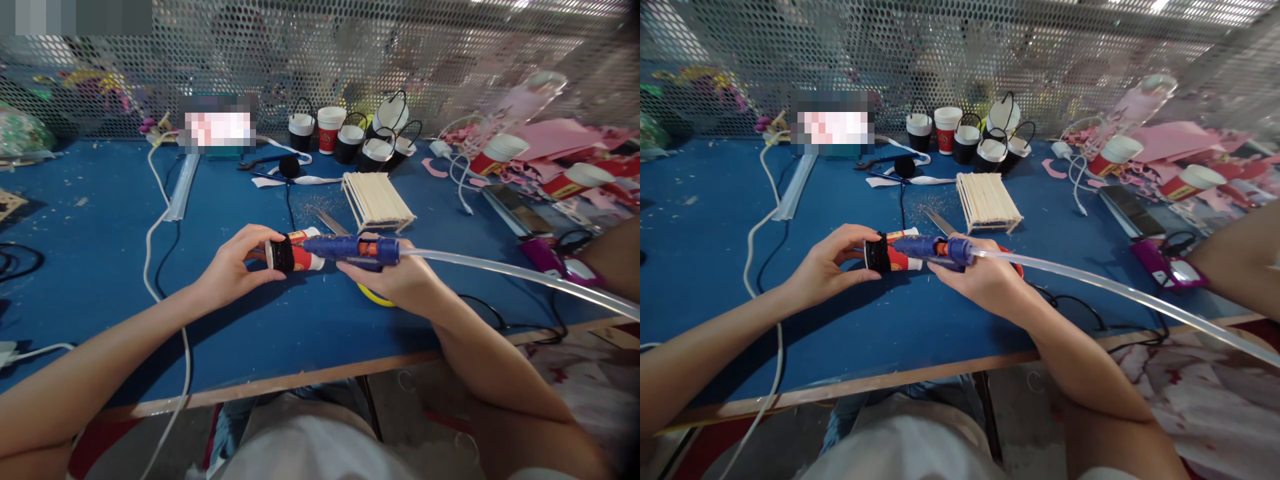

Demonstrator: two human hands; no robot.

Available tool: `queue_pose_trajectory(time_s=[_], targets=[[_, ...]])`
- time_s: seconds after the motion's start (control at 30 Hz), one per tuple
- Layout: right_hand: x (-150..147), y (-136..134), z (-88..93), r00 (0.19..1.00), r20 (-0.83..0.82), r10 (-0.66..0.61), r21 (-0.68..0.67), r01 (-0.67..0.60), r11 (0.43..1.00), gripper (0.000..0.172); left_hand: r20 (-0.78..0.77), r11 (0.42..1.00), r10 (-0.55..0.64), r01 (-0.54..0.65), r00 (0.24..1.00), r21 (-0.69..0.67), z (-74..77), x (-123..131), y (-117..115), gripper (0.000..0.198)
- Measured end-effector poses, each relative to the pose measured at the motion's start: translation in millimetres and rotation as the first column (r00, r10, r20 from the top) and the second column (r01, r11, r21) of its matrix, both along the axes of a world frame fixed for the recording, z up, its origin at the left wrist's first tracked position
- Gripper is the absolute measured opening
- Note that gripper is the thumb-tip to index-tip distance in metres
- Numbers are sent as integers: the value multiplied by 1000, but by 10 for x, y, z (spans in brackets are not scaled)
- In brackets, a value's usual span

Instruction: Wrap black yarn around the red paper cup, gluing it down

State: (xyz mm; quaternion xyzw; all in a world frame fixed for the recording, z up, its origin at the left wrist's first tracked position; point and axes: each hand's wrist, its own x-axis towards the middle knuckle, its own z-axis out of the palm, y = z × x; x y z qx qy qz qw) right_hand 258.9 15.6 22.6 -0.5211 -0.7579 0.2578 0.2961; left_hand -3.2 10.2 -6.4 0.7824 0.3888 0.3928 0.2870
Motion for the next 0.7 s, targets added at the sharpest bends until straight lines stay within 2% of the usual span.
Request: queue_pose_trajectory(time_s=[0.1, 0.33, 0.5, 0.7], targets=[[-3, -14, 61, 1000, 18, 24, 19, -24, 1000, 23, -68, 995, -12, 18, 998, 94, 20, 3, -16, 43], [-22, 0, 76, 999, 10, 30, 27, -31, 999, 20, -308, 940, 66, 45, 949, 339, 25, -6, -33, 39], [-36, 16, 81, 999, -20, 36, 25, -36, 999, 18, -371, 931, 60, 82, 927, 355, 27, -9, -55, 35], [-62, 27, 78, 994, -106, 39, -69, -47, 997, 18, -412, 924, 50, 114, 910, 366, 11, -18, -74, 34]])
